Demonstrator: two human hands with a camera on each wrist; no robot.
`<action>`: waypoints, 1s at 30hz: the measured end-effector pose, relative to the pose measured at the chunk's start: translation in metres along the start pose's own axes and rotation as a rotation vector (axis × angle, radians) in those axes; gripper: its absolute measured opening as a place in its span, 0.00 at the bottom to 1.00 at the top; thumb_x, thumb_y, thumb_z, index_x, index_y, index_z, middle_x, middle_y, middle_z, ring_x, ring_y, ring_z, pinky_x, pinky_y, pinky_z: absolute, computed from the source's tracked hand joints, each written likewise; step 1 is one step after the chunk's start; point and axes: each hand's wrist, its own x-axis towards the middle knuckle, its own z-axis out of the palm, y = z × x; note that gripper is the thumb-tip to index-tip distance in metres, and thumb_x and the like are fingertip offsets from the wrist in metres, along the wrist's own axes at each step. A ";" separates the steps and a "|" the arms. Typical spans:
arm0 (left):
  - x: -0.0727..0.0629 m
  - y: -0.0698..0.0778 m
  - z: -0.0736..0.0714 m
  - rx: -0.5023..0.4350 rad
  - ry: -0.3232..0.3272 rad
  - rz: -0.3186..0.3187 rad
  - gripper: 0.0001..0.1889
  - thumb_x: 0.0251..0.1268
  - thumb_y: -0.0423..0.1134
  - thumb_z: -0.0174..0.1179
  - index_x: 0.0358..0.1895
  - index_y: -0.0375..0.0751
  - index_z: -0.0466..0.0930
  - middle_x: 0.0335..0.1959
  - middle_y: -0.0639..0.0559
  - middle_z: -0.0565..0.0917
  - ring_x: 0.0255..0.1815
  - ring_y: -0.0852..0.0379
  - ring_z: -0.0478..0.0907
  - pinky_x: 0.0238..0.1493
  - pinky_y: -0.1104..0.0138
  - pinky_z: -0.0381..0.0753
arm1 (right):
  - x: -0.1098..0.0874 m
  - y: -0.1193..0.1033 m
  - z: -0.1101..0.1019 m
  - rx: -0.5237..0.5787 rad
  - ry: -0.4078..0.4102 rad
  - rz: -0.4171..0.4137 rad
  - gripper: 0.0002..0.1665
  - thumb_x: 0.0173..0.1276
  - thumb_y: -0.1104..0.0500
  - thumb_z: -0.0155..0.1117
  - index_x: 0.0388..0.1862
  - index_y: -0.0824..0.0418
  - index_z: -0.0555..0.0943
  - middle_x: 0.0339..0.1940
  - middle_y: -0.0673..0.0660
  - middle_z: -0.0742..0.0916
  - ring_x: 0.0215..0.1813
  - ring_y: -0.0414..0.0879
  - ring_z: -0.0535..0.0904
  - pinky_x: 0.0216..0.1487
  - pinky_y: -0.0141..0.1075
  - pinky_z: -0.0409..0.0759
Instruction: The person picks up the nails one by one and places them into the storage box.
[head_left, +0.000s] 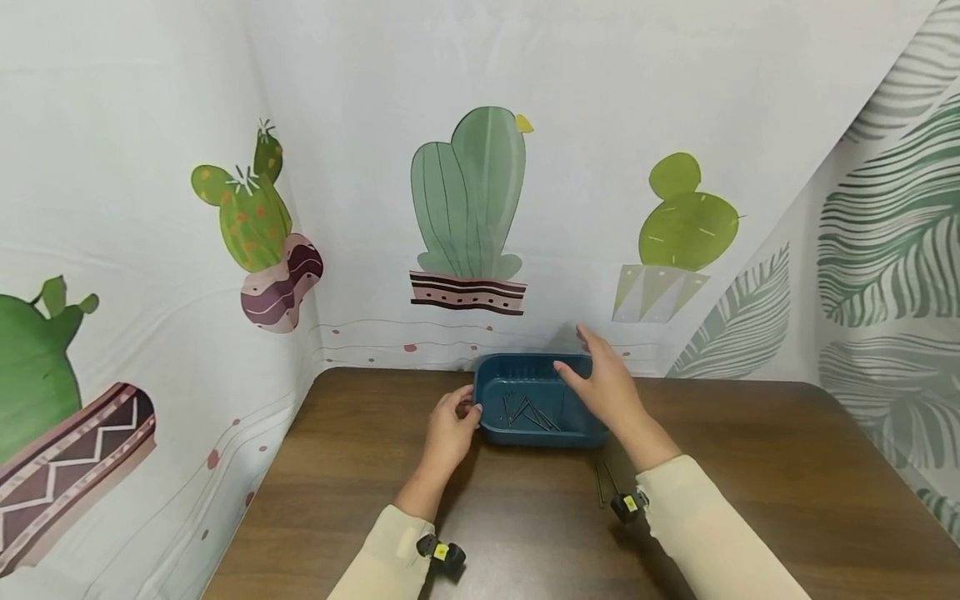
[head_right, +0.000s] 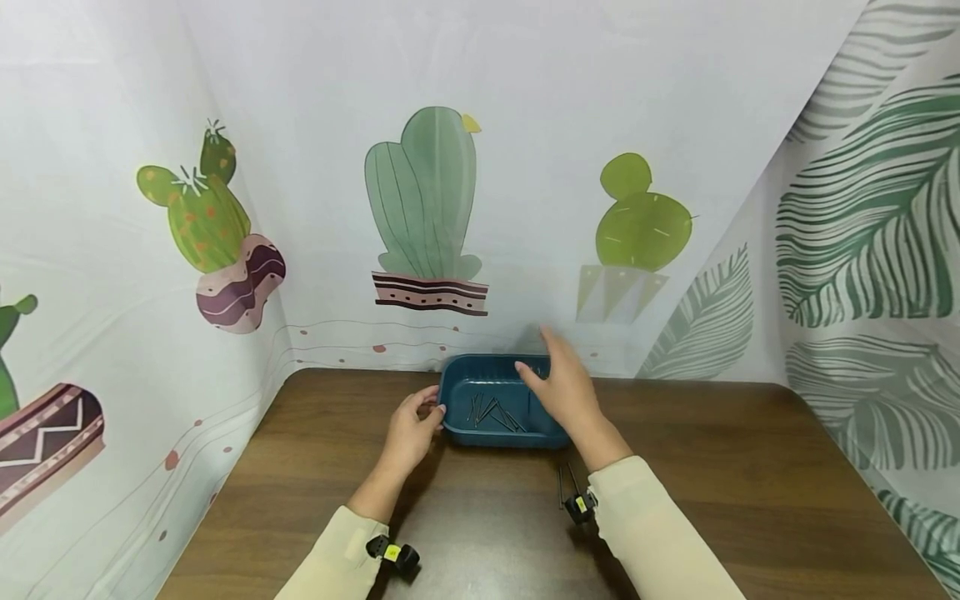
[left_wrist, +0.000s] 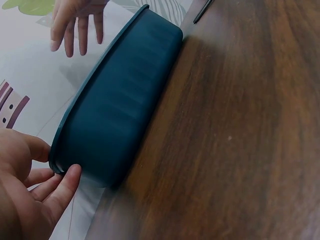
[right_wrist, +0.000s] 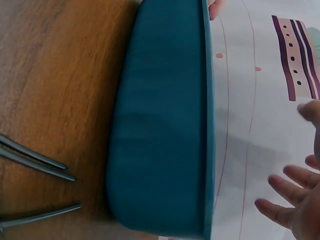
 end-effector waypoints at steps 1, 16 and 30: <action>0.000 0.000 0.000 0.001 0.001 0.000 0.21 0.68 0.30 0.61 0.62 0.28 0.77 0.51 0.35 0.81 0.45 0.51 0.82 0.35 0.73 0.86 | 0.000 0.000 0.000 -0.007 -0.024 0.016 0.46 0.71 0.44 0.66 0.79 0.61 0.60 0.74 0.66 0.73 0.72 0.62 0.72 0.70 0.61 0.71; 0.000 -0.003 0.000 0.003 0.008 0.006 0.20 0.67 0.30 0.62 0.62 0.29 0.78 0.51 0.35 0.81 0.44 0.52 0.82 0.35 0.72 0.85 | -0.005 0.003 0.002 -0.018 -0.076 0.057 0.50 0.72 0.40 0.63 0.82 0.60 0.54 0.80 0.67 0.64 0.79 0.65 0.62 0.74 0.63 0.64; 0.000 -0.002 -0.001 0.015 0.000 0.007 0.21 0.68 0.31 0.62 0.62 0.29 0.78 0.51 0.36 0.81 0.44 0.52 0.82 0.34 0.72 0.85 | -0.010 0.005 0.000 -0.015 -0.102 0.027 0.48 0.72 0.43 0.64 0.81 0.62 0.57 0.80 0.67 0.64 0.79 0.65 0.60 0.75 0.63 0.63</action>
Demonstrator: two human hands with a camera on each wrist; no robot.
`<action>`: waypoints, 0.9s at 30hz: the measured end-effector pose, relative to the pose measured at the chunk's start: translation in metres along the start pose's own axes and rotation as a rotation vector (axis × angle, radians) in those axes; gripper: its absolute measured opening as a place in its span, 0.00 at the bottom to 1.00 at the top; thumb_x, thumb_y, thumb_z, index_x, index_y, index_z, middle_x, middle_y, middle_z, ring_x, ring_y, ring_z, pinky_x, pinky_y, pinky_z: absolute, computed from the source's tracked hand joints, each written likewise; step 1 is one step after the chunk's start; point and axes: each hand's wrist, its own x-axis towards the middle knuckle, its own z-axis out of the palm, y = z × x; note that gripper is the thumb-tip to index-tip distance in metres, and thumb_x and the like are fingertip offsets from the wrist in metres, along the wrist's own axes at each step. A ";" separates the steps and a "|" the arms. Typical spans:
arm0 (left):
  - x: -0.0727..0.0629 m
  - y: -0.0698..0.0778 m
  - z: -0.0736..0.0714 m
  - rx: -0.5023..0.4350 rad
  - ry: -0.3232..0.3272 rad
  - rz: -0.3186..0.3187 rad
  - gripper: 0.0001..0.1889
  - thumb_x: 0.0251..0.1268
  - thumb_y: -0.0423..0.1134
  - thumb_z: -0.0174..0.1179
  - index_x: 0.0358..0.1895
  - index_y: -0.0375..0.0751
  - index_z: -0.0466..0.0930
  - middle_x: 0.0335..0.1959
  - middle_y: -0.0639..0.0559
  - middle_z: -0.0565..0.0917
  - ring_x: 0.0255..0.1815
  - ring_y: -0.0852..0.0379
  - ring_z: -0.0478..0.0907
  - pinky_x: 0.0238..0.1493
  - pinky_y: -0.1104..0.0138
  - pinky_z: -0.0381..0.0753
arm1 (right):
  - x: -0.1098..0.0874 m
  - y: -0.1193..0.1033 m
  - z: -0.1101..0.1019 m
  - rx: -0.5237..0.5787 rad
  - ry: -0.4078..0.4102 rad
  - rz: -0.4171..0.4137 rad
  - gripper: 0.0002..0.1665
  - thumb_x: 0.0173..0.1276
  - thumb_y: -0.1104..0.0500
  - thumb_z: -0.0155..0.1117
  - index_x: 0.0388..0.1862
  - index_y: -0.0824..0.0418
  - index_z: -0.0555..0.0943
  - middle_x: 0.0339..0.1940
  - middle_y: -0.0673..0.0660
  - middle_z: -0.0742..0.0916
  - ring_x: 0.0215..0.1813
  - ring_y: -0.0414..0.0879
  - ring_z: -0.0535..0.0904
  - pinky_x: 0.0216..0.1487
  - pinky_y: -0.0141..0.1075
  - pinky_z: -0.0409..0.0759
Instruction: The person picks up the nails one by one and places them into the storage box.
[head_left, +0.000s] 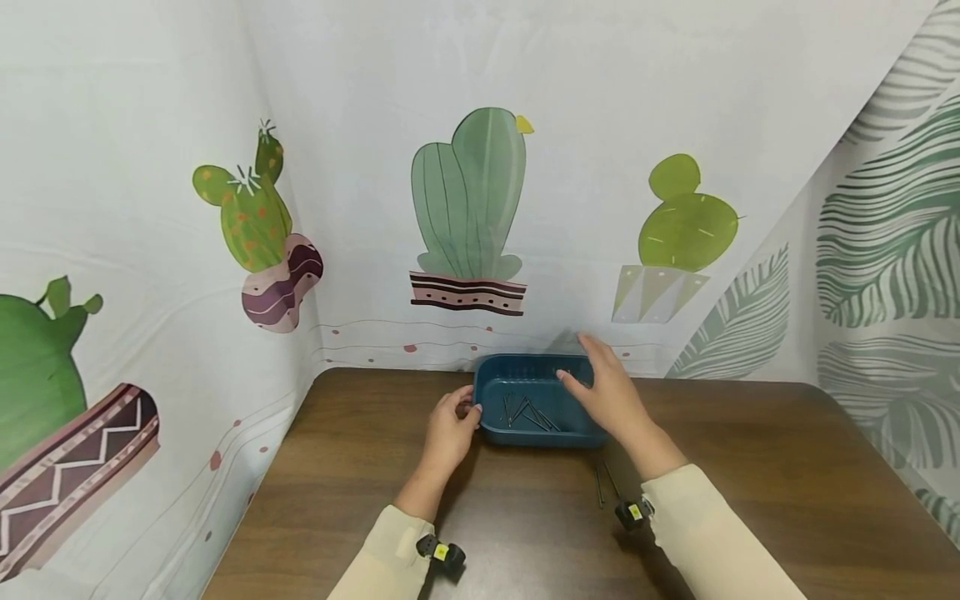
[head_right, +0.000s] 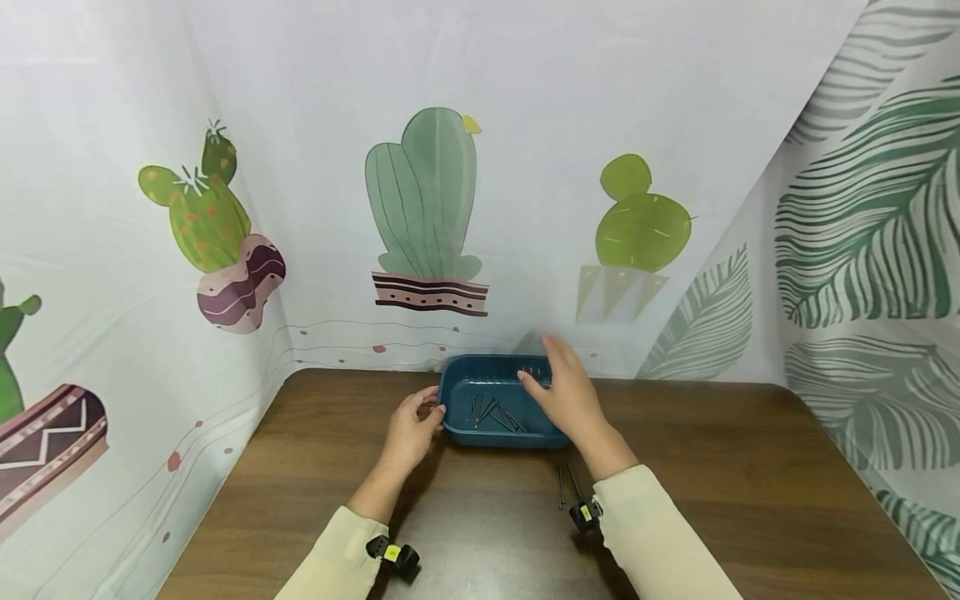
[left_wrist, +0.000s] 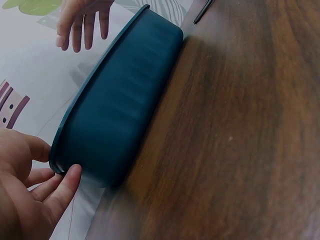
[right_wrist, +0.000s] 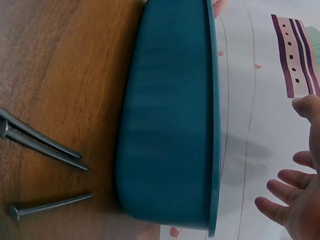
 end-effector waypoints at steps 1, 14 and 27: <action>0.000 0.000 0.000 0.001 -0.002 0.000 0.21 0.68 0.31 0.62 0.62 0.29 0.77 0.51 0.36 0.81 0.44 0.52 0.82 0.34 0.72 0.85 | 0.000 0.000 0.000 0.000 -0.002 -0.005 0.47 0.72 0.44 0.64 0.81 0.62 0.57 0.80 0.67 0.64 0.79 0.65 0.60 0.75 0.62 0.63; 0.001 -0.001 0.001 -0.002 0.000 -0.010 0.21 0.68 0.31 0.61 0.62 0.29 0.77 0.51 0.37 0.81 0.45 0.52 0.82 0.35 0.72 0.86 | -0.010 0.004 -0.003 -0.033 -0.024 -0.010 0.45 0.72 0.46 0.64 0.79 0.63 0.60 0.77 0.69 0.66 0.77 0.67 0.62 0.74 0.64 0.64; 0.001 -0.001 0.001 -0.005 -0.004 -0.027 0.21 0.69 0.32 0.61 0.63 0.30 0.77 0.51 0.38 0.81 0.46 0.51 0.81 0.36 0.72 0.86 | -0.026 0.009 -0.010 -0.059 0.004 -0.082 0.40 0.70 0.49 0.67 0.75 0.66 0.66 0.72 0.70 0.72 0.73 0.67 0.69 0.71 0.61 0.69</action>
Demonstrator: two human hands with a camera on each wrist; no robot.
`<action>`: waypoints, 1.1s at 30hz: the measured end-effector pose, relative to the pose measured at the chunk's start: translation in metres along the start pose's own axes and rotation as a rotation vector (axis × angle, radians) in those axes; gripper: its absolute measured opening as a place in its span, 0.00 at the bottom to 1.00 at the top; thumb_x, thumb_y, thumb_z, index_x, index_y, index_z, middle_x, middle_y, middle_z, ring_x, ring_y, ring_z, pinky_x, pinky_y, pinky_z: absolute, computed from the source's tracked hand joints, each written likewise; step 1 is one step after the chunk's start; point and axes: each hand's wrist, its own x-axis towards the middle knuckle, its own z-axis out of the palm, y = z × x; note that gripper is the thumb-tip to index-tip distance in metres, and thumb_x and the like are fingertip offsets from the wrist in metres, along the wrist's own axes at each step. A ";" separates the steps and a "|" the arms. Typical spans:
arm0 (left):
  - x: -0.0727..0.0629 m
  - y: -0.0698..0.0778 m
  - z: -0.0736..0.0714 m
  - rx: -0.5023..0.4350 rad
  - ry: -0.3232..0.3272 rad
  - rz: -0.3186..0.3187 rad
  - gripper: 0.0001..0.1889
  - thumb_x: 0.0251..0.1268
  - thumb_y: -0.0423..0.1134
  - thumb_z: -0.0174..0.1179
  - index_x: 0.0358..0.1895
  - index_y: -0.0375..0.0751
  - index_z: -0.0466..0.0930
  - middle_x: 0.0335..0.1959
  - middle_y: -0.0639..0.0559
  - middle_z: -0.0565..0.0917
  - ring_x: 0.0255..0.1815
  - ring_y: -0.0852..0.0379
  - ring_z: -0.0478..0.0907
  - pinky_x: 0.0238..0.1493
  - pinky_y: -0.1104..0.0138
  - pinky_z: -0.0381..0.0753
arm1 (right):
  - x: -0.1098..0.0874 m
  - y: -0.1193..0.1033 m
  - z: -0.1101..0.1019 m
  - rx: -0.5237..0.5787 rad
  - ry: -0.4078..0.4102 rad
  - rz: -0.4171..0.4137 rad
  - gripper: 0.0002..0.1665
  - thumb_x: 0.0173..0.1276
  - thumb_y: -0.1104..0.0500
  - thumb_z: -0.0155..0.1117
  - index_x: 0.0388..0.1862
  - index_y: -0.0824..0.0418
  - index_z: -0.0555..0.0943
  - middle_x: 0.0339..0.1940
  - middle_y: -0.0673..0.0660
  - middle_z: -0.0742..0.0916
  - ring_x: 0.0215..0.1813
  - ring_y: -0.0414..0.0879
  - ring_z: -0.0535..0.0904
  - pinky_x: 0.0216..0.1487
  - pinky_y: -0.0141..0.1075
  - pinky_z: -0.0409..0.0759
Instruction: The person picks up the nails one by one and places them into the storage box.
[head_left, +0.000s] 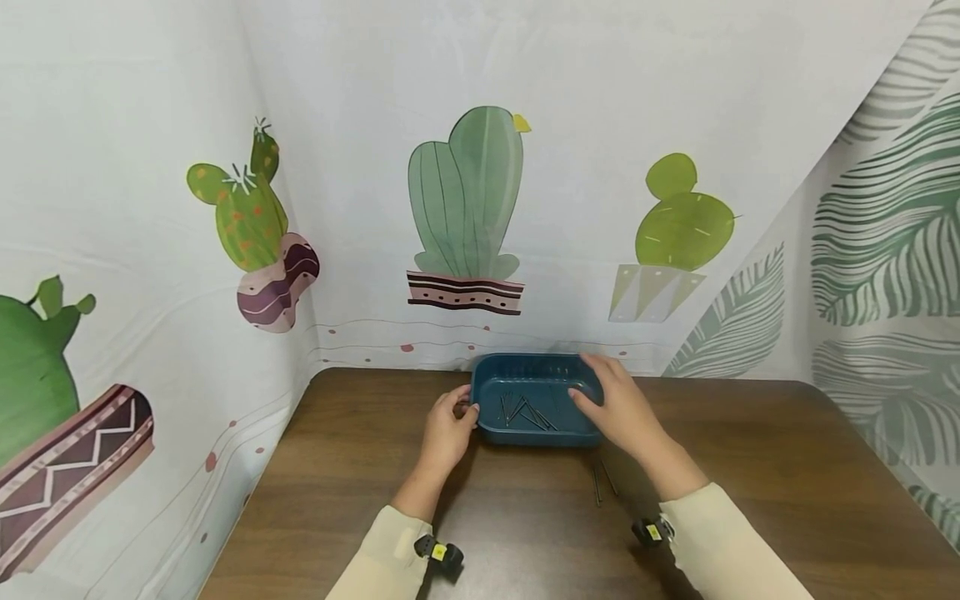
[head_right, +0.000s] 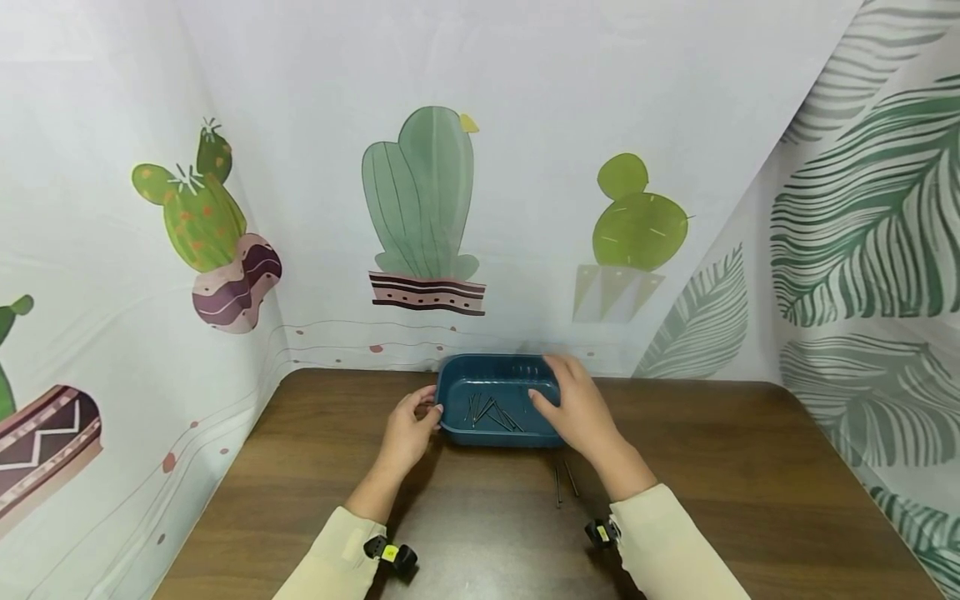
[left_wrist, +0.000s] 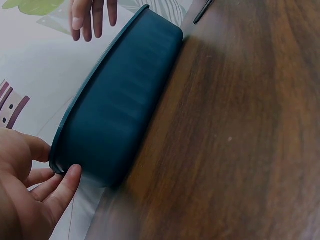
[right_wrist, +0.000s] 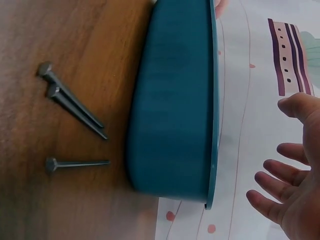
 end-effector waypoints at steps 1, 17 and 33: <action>0.000 0.000 0.000 0.004 0.000 0.000 0.21 0.69 0.32 0.61 0.63 0.30 0.77 0.51 0.39 0.81 0.46 0.51 0.81 0.36 0.72 0.86 | -0.002 0.000 0.000 -0.005 0.005 -0.005 0.40 0.70 0.50 0.67 0.74 0.66 0.67 0.72 0.70 0.72 0.72 0.67 0.69 0.71 0.62 0.69; 0.000 -0.001 0.000 0.006 0.000 0.000 0.21 0.68 0.32 0.61 0.63 0.30 0.77 0.53 0.33 0.80 0.46 0.50 0.81 0.36 0.72 0.86 | -0.034 0.005 -0.002 -0.022 0.051 -0.008 0.34 0.66 0.56 0.71 0.68 0.68 0.74 0.62 0.70 0.78 0.64 0.66 0.75 0.64 0.61 0.75; 0.001 -0.002 0.002 0.003 0.000 0.010 0.21 0.69 0.32 0.61 0.64 0.30 0.76 0.53 0.34 0.81 0.46 0.50 0.81 0.36 0.72 0.86 | -0.065 0.012 0.000 -0.047 0.026 0.033 0.30 0.66 0.56 0.71 0.64 0.67 0.77 0.54 0.65 0.81 0.56 0.60 0.80 0.56 0.57 0.81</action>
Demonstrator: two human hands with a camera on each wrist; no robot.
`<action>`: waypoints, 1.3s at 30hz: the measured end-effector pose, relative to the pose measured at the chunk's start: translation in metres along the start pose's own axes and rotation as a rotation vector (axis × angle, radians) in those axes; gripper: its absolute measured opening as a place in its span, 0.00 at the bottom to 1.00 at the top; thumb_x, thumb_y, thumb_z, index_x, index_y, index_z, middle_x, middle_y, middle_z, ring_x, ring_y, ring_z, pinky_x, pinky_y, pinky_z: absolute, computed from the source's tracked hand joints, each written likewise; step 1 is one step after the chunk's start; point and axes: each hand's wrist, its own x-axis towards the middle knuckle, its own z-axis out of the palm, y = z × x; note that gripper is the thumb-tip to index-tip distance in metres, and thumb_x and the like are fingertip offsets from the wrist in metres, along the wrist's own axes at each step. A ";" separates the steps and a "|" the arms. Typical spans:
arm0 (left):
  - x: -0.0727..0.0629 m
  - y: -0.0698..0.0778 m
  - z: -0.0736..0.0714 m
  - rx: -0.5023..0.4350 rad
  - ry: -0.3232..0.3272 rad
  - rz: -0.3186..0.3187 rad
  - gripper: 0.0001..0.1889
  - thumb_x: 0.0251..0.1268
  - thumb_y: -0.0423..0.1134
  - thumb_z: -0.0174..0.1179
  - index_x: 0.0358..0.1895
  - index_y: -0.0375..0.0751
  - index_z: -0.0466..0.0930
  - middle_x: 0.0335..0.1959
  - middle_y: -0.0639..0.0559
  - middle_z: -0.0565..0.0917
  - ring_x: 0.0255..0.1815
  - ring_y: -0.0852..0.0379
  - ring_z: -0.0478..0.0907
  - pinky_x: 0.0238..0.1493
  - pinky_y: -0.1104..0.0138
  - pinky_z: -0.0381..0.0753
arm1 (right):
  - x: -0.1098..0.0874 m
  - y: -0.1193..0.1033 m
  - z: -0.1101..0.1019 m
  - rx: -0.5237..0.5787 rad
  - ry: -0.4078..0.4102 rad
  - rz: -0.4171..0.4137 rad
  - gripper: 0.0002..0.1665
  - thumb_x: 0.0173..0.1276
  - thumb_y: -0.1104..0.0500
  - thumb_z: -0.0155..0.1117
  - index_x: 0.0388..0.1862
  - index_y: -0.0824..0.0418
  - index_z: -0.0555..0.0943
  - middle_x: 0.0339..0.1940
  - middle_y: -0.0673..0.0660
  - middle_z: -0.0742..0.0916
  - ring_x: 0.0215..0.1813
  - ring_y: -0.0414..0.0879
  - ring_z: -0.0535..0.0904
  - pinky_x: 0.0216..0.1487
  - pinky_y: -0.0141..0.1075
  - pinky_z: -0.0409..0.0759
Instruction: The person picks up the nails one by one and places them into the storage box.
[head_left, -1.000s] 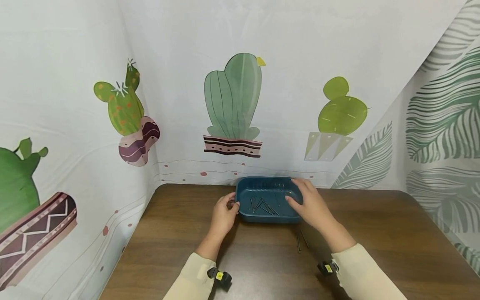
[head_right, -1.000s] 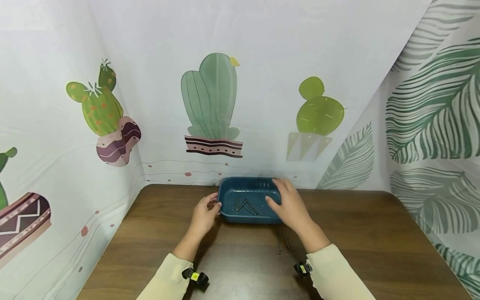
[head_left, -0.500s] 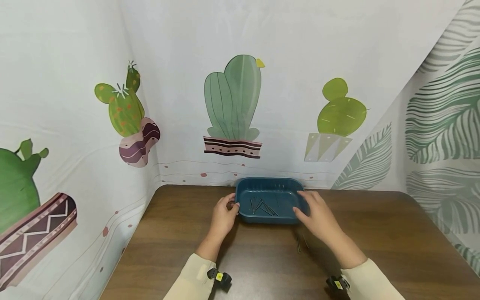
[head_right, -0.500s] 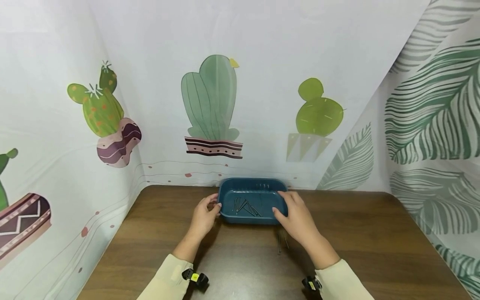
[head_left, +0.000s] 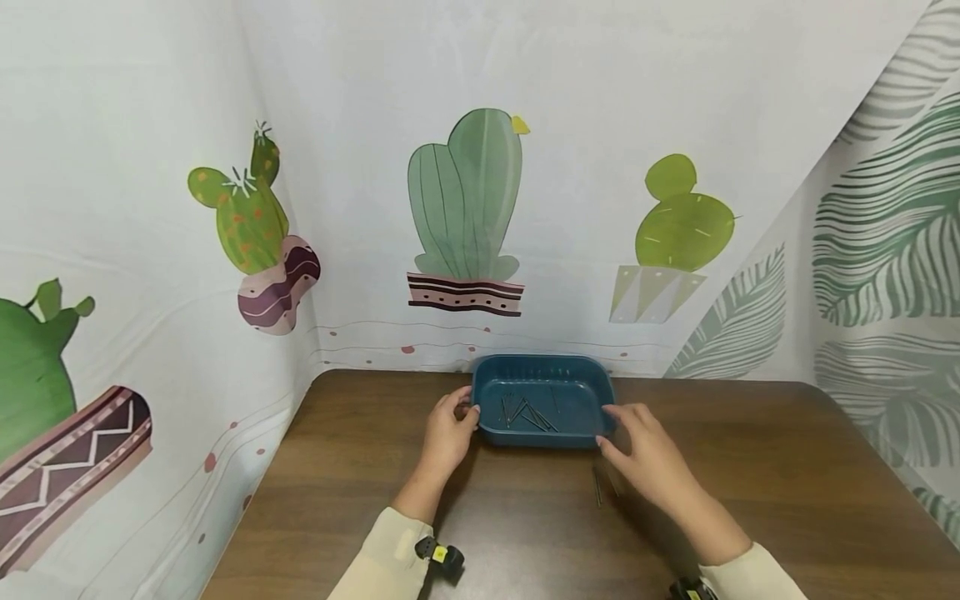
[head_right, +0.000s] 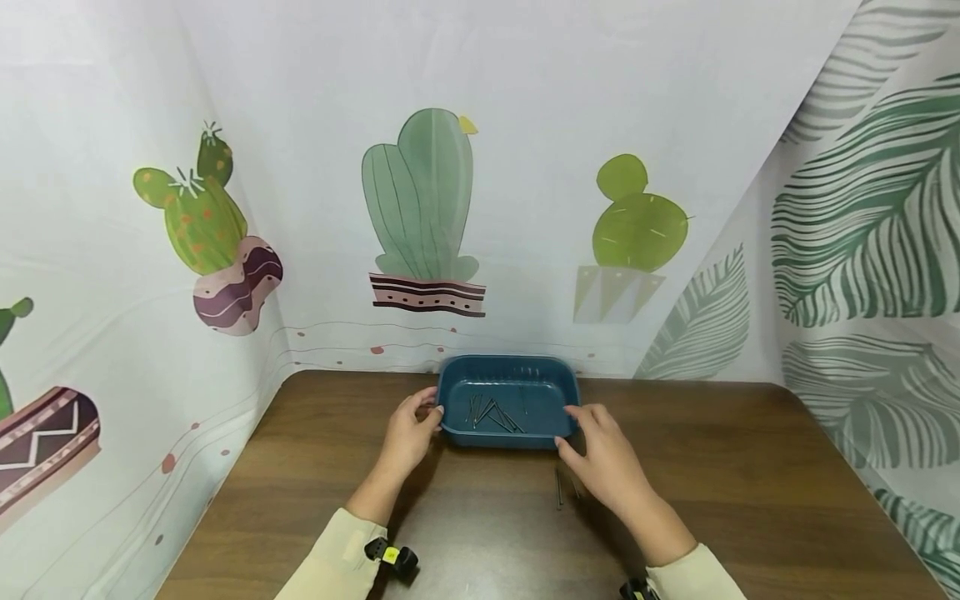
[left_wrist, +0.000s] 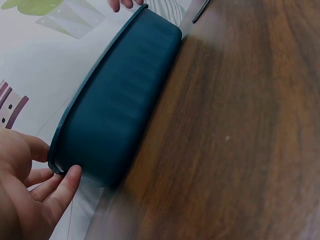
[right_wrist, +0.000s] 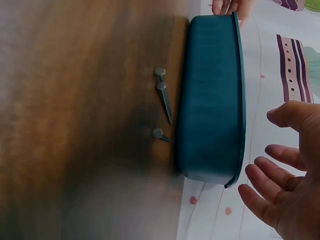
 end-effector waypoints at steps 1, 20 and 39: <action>0.000 0.000 0.000 -0.001 0.000 0.002 0.21 0.68 0.31 0.61 0.63 0.30 0.76 0.52 0.34 0.81 0.46 0.51 0.81 0.36 0.71 0.86 | -0.002 0.000 0.001 -0.004 -0.003 0.000 0.30 0.66 0.56 0.71 0.63 0.67 0.77 0.54 0.65 0.81 0.56 0.59 0.81 0.56 0.57 0.81; -0.001 0.002 -0.001 0.012 -0.010 -0.005 0.22 0.69 0.32 0.60 0.64 0.30 0.76 0.52 0.34 0.81 0.45 0.51 0.82 0.35 0.72 0.86 | -0.023 0.012 0.004 -0.088 -0.168 0.045 0.09 0.61 0.59 0.73 0.34 0.55 0.79 0.34 0.50 0.80 0.36 0.42 0.78 0.38 0.42 0.81; -0.001 0.003 -0.002 0.003 -0.011 -0.008 0.21 0.69 0.32 0.60 0.64 0.31 0.77 0.51 0.38 0.81 0.45 0.51 0.83 0.36 0.72 0.86 | -0.032 0.019 0.010 -0.118 -0.345 0.161 0.09 0.61 0.59 0.71 0.27 0.56 0.78 0.28 0.50 0.80 0.31 0.42 0.73 0.32 0.39 0.74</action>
